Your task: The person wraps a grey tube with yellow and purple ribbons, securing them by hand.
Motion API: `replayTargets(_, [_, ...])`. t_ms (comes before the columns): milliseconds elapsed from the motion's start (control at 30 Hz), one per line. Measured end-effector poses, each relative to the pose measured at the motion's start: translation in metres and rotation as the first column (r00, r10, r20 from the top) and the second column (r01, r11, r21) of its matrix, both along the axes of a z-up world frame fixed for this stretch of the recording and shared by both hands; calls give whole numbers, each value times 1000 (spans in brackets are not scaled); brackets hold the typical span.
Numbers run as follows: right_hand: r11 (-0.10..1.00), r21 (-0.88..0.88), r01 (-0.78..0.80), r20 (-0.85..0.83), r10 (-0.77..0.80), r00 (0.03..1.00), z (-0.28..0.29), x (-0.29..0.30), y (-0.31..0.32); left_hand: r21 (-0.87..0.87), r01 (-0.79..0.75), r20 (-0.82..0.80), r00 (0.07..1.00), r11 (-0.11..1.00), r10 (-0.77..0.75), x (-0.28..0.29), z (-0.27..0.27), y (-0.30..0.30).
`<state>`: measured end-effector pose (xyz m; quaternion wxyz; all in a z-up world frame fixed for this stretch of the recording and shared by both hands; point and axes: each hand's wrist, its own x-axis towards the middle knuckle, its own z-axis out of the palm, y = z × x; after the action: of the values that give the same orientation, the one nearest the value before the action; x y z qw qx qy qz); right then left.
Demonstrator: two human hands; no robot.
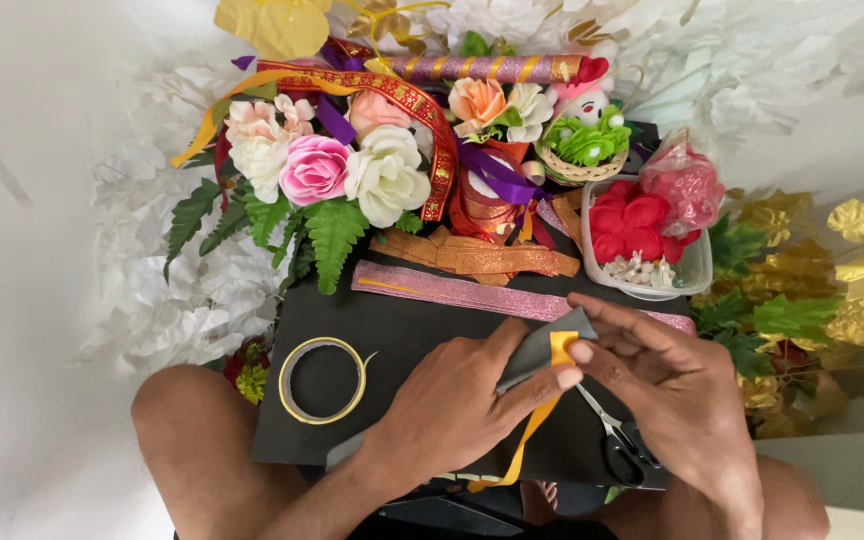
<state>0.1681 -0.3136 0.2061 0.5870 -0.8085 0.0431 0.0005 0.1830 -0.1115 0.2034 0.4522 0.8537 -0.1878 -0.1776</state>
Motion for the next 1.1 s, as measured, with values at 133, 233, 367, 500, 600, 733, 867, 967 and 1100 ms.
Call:
replayTargets(133, [1000, 18, 13, 12, -13, 1000, -6, -3, -1, 20, 42, -18, 999, 999, -41, 4, -6, -1])
replayTargets(233, [1000, -22, 12, 36, -12, 999, -9, -4, -3, -34, 3, -84, 996, 999, -6, 7, 1, 1])
replayTargets(367, [999, -34, 10, 39, -9, 999, -9, -4, -1, -108, -29, -447, 894, 994, -22, 14, 28, 6])
replayTargets(500, [1000, -28, -2, 40, 3, 999, -10, -4, -1, -139, -7, -393, 918, 990, -49, 13, 18, 6])
replayTargets(600, [1000, 27, -15, 42, 14, 999, -15, -2, -2, -105, 3, -405, 913, 994, -45, 13, 22, 6])
replayTargets(733, [995, 93, -32, 18, 31, 999, -22, -2, -4, -57, 24, -362, 931, 998, -43, 11, 21, 7])
replayTargets(867, [995, 88, -42, 32, 39, 999, -20, -2, -2, -26, 20, -233, 972, 999, -26, 9, 8, 6])
replayTargets(967, [993, 112, -29, 7, 28, 1000, -23, -2, -4, -68, 18, -181, 983, 998, -30, 8, 6, 6])
replayTargets(1100, [996, 80, -38, 19, 36, 999, -20, -4, -4, -32, 19, -211, 977, 999, -25, 7, 9, 7])
